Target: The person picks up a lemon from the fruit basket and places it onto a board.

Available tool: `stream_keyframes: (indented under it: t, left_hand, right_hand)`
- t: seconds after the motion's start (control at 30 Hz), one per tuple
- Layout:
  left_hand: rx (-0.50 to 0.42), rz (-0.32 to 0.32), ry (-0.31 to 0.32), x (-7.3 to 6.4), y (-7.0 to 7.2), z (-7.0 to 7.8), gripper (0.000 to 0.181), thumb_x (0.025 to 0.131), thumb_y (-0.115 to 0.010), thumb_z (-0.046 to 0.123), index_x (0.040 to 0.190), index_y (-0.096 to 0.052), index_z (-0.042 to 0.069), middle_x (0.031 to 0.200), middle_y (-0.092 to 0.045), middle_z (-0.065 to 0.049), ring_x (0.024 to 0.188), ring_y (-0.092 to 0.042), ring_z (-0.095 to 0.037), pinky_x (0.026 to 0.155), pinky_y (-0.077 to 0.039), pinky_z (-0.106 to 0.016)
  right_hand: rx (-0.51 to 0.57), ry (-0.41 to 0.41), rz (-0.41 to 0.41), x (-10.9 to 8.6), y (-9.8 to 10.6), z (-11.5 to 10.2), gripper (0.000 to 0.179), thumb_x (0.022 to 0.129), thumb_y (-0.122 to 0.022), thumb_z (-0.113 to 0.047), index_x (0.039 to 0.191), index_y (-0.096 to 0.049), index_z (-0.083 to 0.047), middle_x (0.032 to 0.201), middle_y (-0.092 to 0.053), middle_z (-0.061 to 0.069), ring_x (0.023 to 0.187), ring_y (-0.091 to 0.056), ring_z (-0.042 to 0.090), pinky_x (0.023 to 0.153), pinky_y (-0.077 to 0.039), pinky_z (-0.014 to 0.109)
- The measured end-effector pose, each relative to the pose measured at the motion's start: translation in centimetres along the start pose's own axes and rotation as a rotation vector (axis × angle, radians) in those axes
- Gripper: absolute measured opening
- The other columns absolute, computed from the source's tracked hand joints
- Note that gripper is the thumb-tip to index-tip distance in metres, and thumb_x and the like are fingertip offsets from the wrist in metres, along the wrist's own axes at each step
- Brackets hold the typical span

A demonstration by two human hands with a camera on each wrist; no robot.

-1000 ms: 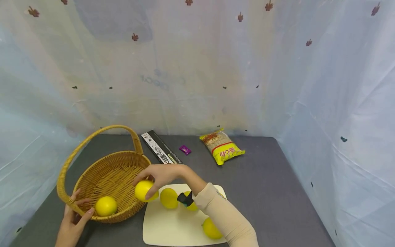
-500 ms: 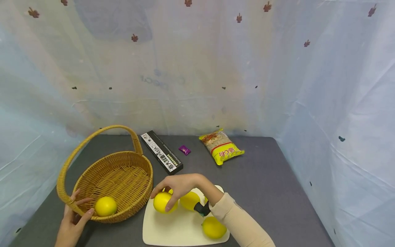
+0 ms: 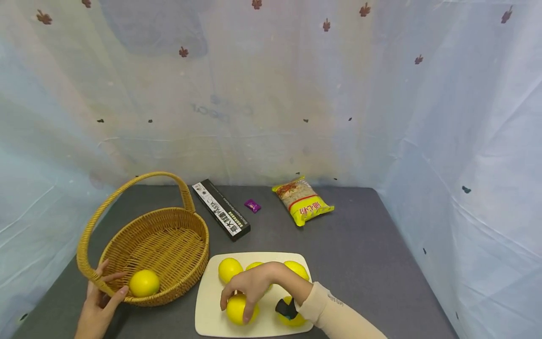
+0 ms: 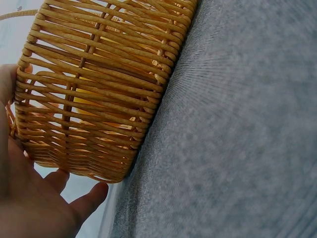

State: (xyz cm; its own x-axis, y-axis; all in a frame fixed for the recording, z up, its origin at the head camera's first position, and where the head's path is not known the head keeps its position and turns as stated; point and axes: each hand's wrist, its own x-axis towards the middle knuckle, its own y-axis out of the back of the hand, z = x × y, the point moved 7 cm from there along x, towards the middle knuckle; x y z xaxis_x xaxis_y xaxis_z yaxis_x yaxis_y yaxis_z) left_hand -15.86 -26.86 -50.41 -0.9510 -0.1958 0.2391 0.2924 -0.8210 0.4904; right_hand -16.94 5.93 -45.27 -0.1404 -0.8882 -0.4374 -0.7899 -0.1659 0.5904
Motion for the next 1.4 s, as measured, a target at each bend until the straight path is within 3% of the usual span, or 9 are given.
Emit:
stream_keyframes:
  t: [0.1, 0.3, 0.47, 0.6, 0.7, 0.83, 0.93, 1.17, 1.4]
  left_hand:
    - [0.001, 0.003, -0.002, 0.0, 0.0, -0.1, 0.052, 0.101, -0.062, 0.016, 0.145, -0.044, -0.002, 0.161, -0.013, -0.005, 0.132, -0.019, -0.002, 0.077, -0.032, -0.008]
    - [0.01, 0.01, 0.018, 0.0, 0.1, -0.2, 0.078, 0.1, -0.062, 0.017, 0.161, -0.014, 0.018, 0.14, -0.036, -0.016, 0.117, -0.026, 0.004, 0.074, -0.034, -0.011]
    - [0.014, 0.001, 0.02, 0.1, 0.1, -0.1, 0.07, 0.101, -0.062, 0.019, 0.159, -0.023, 0.01, 0.15, -0.027, -0.015, 0.124, -0.025, -0.001, 0.075, -0.033, -0.009]
    - [0.016, 0.0, 0.025, 0.0, 0.1, -0.1, 0.074, 0.101, -0.062, 0.019, 0.16, -0.018, 0.013, 0.148, -0.028, -0.017, 0.122, -0.024, 0.004, 0.075, -0.034, -0.01]
    - [0.015, -0.005, 0.035, 0.0, 0.1, -0.2, 0.068, 0.101, -0.062, 0.02, 0.158, -0.025, 0.008, 0.153, -0.023, -0.014, 0.126, -0.023, 0.0, 0.075, -0.033, -0.01]
    - [0.015, -0.008, 0.025, 0.0, 0.0, -0.1, 0.051, 0.101, -0.061, 0.019, 0.144, -0.045, -0.003, 0.162, -0.009, -0.006, 0.137, -0.018, -0.009, 0.076, -0.032, -0.009]
    - [0.01, -0.002, 0.014, 0.1, 0.0, 0.0, 0.052, 0.101, -0.062, 0.018, 0.144, -0.044, -0.003, 0.16, -0.013, -0.008, 0.137, -0.02, -0.009, 0.077, -0.032, -0.008]
    - [-0.006, 0.006, 0.02, 0.1, 0.0, 0.0, 0.078, 0.1, -0.062, 0.017, 0.161, -0.013, 0.018, 0.14, -0.033, -0.016, 0.116, -0.028, 0.006, 0.075, -0.032, -0.007]
    - [-0.006, -0.007, 0.027, 0.3, 0.1, 0.0, 0.075, 0.101, -0.062, 0.018, 0.16, -0.017, 0.014, 0.144, -0.03, -0.016, 0.119, -0.031, 0.0, 0.076, -0.032, -0.005]
  right_hand:
    - [-0.013, -0.023, -0.049, 0.2, -1.2, 0.4, 0.053, 0.081, -0.083, -0.006, 0.129, -0.06, -0.01, 0.121, -0.06, -0.01, 0.103, -0.048, -0.002, 0.098, -0.038, 0.017]
    - [-0.124, -0.06, -0.094, 0.4, -2.1, 0.8, 0.054, 0.076, -0.086, -0.006, 0.124, -0.062, -0.012, 0.108, -0.055, -0.013, 0.093, -0.047, -0.002, 0.089, -0.038, 0.011]
    - [-0.159, -0.088, -0.08, 0.3, -2.3, 0.8, 0.052, 0.073, -0.089, -0.005, 0.116, -0.06, -0.013, 0.1, -0.05, -0.013, 0.089, -0.047, -0.001, 0.084, -0.038, 0.011]
    - [-0.163, -0.11, -0.064, 0.2, -2.3, 0.8, 0.051, 0.071, -0.09, -0.006, 0.112, -0.06, -0.015, 0.1, -0.051, -0.013, 0.09, -0.047, -0.001, 0.084, -0.038, 0.011]
    - [-0.168, -0.122, -0.052, 0.2, -2.3, 0.8, 0.05, 0.071, -0.09, -0.006, 0.11, -0.06, -0.016, 0.1, -0.051, -0.013, 0.09, -0.046, -0.001, 0.084, -0.038, 0.012]
    - [-0.185, -0.137, -0.037, 0.3, -2.3, 0.9, 0.049, 0.072, -0.09, -0.008, 0.11, -0.061, -0.017, 0.101, -0.051, -0.013, 0.093, -0.046, -0.002, 0.084, -0.038, 0.012]
    - [-0.194, -0.155, -0.03, 0.2, -2.2, 1.0, 0.05, 0.072, -0.09, -0.01, 0.112, -0.061, -0.017, 0.103, -0.052, -0.013, 0.095, -0.046, -0.003, 0.085, -0.038, 0.012]
    - [-0.178, -0.201, -0.027, -0.4, -1.9, 1.3, 0.047, 0.074, -0.089, -0.011, 0.112, -0.062, -0.018, 0.099, -0.049, -0.012, 0.09, -0.046, 0.0, 0.082, -0.039, 0.013]
    - [-0.178, -0.2, 0.001, -0.9, -1.4, 1.1, 0.051, 0.074, -0.089, -0.013, 0.117, -0.062, -0.016, 0.102, -0.051, -0.012, 0.091, -0.046, 0.0, 0.083, -0.039, 0.014]
